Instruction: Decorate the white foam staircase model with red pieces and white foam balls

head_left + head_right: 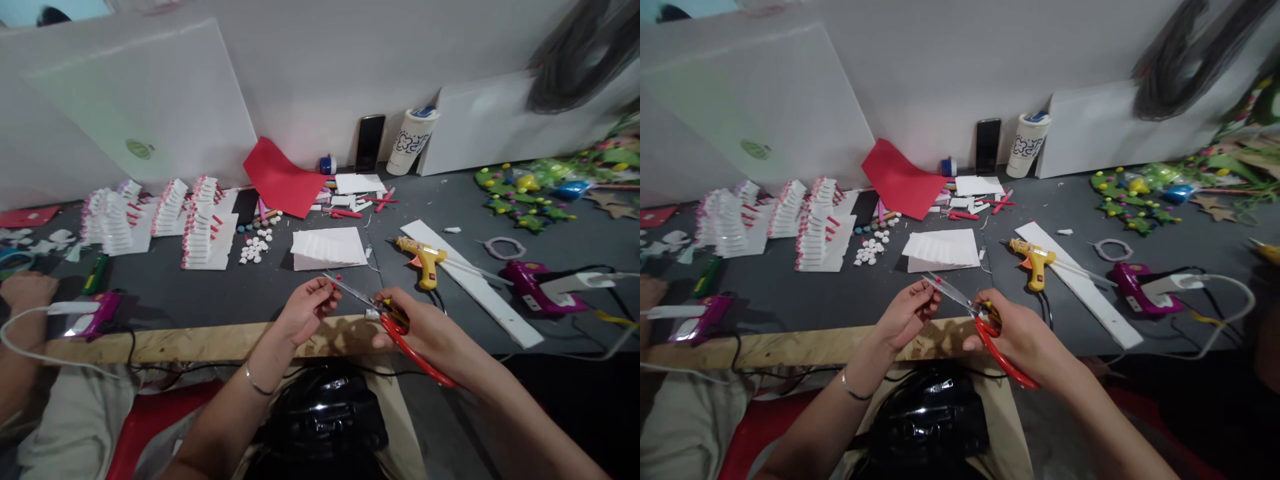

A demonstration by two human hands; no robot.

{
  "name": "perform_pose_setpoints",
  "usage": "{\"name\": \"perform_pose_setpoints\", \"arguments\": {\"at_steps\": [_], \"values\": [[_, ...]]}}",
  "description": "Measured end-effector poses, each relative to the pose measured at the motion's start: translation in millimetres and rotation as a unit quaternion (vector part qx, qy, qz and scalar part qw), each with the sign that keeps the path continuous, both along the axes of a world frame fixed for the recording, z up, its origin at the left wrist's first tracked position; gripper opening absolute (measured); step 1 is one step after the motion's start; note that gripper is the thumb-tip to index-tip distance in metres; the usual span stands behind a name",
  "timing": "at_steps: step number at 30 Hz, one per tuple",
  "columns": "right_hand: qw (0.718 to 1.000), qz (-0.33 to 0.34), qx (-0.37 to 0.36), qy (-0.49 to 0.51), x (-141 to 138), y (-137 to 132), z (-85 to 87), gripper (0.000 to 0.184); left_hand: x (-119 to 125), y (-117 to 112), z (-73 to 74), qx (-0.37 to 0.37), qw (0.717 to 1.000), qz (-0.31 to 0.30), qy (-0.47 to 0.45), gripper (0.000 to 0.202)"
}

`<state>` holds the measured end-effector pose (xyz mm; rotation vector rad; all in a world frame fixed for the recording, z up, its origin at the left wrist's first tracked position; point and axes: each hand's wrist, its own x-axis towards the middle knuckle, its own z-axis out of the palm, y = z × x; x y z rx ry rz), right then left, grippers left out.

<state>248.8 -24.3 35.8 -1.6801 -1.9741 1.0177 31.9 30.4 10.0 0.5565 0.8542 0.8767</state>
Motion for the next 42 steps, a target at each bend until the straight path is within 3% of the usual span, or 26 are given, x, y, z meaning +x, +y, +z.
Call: {"name": "perform_pose_setpoints", "arguments": {"at_steps": [13,26,30,33,36,39,42], "values": [[1.000,0.004,-0.007,0.016,2.5,-3.7,-4.6,0.045,0.3,-2.3,0.4,-0.008,1.000,-0.007,0.018,0.030],[1.000,-0.009,0.006,0.015,1.8,-5.0,-11.0,0.035,-1.5,-1.1,-2.2,-0.016,1.000,-0.012,0.014,0.031],[0.998,-0.047,0.028,0.010,6.1,3.7,-13.4,0.038,-2.8,-0.4,-3.8,-0.014,1.000,-0.010,0.021,0.032],[0.990,-0.111,0.076,-0.031,14.5,24.6,-17.9,0.042,-9.5,3.7,-7.5,0.041,0.996,0.002,0.083,0.026],[0.973,-0.161,0.147,-0.081,23.8,54.8,-30.9,0.043,-22.2,13.3,-13.1,0.144,0.966,0.035,0.212,0.015],[0.952,-0.153,0.225,-0.138,27.3,84.0,-48.0,0.043,-35.4,26.3,-17.6,0.221,0.913,0.065,0.337,0.006],[0.936,-0.150,0.242,-0.208,23.1,106.3,-60.0,0.045,-41.8,38.3,-20.5,0.267,0.865,0.082,0.417,0.004]]}}
